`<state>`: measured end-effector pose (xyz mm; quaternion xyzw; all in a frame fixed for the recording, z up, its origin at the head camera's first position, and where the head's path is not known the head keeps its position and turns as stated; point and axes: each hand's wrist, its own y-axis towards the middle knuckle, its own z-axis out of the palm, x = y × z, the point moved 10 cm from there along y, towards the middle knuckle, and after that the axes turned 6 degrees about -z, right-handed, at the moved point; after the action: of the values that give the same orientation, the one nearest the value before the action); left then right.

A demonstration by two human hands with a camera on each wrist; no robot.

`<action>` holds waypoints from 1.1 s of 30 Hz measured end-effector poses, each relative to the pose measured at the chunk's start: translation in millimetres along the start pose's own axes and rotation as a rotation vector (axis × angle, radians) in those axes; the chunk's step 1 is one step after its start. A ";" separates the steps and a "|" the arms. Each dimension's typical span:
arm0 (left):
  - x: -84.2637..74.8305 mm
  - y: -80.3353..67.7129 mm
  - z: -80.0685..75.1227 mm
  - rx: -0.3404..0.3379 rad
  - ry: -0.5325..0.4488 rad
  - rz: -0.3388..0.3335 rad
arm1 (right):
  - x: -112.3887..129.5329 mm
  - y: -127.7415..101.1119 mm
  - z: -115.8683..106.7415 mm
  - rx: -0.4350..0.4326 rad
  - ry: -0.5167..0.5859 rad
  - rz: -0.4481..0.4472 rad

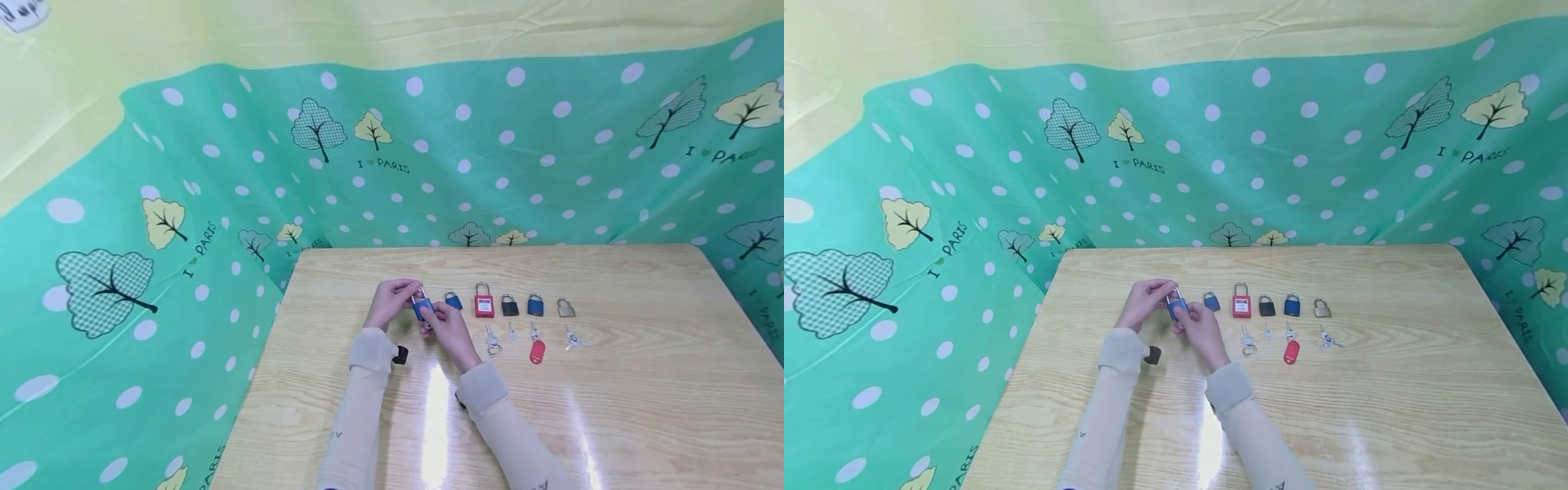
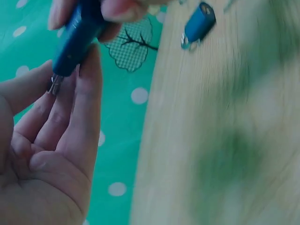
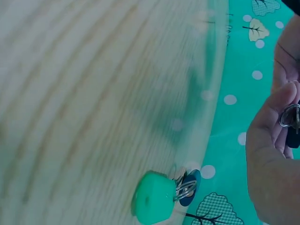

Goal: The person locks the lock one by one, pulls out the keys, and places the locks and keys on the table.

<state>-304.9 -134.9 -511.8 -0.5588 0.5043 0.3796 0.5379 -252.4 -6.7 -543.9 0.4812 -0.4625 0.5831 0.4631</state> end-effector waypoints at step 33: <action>-30.6 -4.1 24.4 0.081 0.566 0.193 | 14.3 -2.4 -15.4 -0.088 0.000 -0.030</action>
<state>-304.2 -106.5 -484.5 -0.5700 0.6998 0.2377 0.3591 -253.7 10.2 -531.3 0.4671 -0.4805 0.5553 0.4925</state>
